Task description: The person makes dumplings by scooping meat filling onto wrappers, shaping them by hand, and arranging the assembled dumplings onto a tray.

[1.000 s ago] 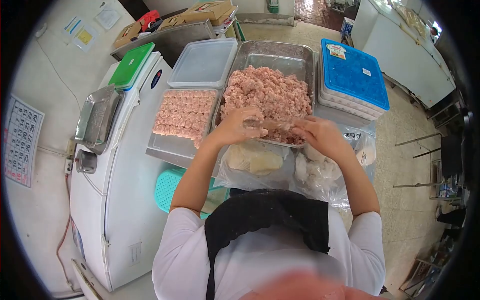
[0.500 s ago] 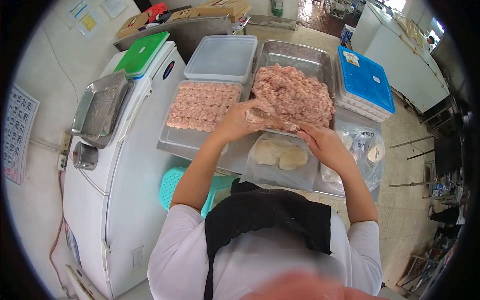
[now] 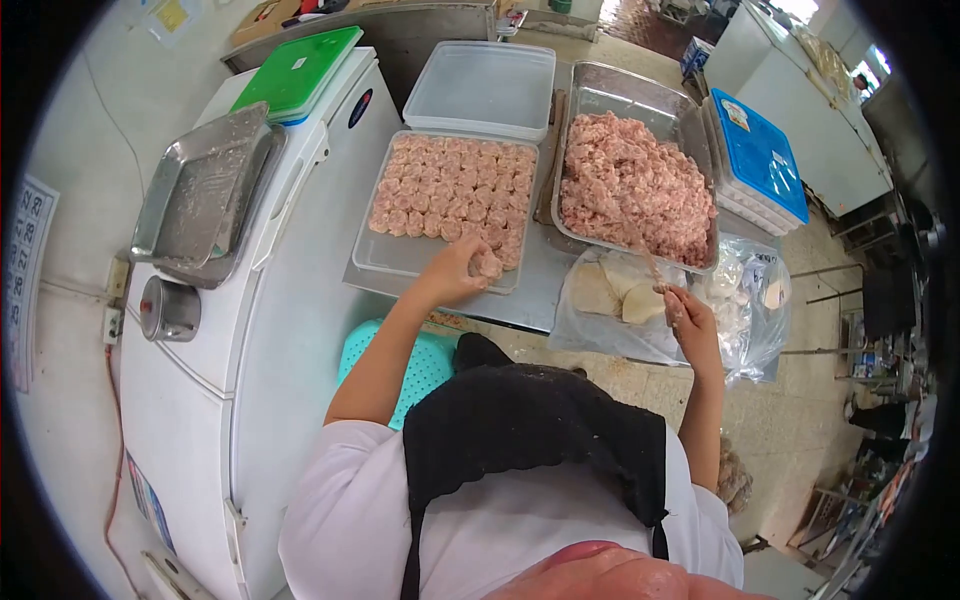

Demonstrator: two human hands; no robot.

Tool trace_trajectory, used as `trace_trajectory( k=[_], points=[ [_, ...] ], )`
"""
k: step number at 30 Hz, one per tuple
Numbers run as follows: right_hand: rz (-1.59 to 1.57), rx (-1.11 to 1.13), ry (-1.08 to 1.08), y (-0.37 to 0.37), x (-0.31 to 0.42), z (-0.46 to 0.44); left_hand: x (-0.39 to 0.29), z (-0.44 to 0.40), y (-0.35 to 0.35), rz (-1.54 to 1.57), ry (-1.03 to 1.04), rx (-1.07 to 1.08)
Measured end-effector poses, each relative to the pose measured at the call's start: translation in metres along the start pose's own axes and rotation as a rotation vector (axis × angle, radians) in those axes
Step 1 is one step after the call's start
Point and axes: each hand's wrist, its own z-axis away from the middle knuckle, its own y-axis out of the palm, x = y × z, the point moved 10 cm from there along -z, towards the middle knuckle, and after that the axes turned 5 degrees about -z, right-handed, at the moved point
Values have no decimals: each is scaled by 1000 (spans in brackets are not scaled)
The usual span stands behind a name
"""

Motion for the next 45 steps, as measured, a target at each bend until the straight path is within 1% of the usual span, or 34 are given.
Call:
trace_trajectory(
  k=[1,4,7,10,13,16,18,20,22,23,25,26,27,28,30,31,32,34,37,38,39,41,43,44,45],
  points=[
    [14,-35,-49,0,-1,3,-2,-1,8,20,-2,29],
    [-28,-108,30,-5,-4,18,-13,-8,17,41,11,72],
    [-34,-142,-7,-5,0,26,-4,-14,34,-21,-189,278],
    [-49,-175,12,-3,-1,32,-2,-17,42,11,-210,341],
    [-44,-163,14,-1,-2,33,1,-17,46,132,-36,298],
    [-32,-188,-10,-11,1,29,12,-13,47,203,-67,256],
    [-11,-209,-38,-24,2,21,11,-12,51,134,-104,225],
    [11,-197,-44,-37,6,9,6,-12,49,95,-68,137],
    [29,-154,-24,-50,13,-3,1,-9,39,83,40,-1],
    [111,-155,-33,-69,-1,-17,9,-8,39,95,-43,14],
    [510,-202,-261,-89,28,-31,12,-4,28,122,-209,44],
    [709,-223,-375,-95,43,-35,15,-3,24,60,-262,19],
    [856,-221,-347,-102,53,-39,17,-3,19,-2,-314,-5],
    [925,-168,-349,-109,53,-46,20,-4,16,-64,-362,-28],
    [1064,-66,-348,-127,48,-62,23,-8,12,-135,-309,-125],
    [1073,-15,-382,-133,45,-69,10,-11,9,-170,-283,-174],
    [1109,8,-409,-140,45,-75,2,-12,10,-226,-305,-185],
    [1178,61,-465,-141,48,-88,-47,-14,-9,-337,-355,-211],
    [1270,86,-561,-133,27,-113,-117,-32,2,-127,-121,-326],
    [1298,91,-595,-128,18,-118,-143,-39,17,-68,-18,-324],
    [1305,131,-579,-124,7,-120,-170,-44,33,-9,84,-322],
    [1318,214,-550,-109,-10,-120,-202,-53,87,39,215,-240],
    [1319,315,-488,-91,-8,-107,-228,-63,140,63,248,-65],
    [1318,360,-452,-86,-11,-99,-235,-65,154,-47,264,-107],
    [1297,344,-509,-82,-9,-93,-239,-66,168,-158,282,-151]
  ],
)
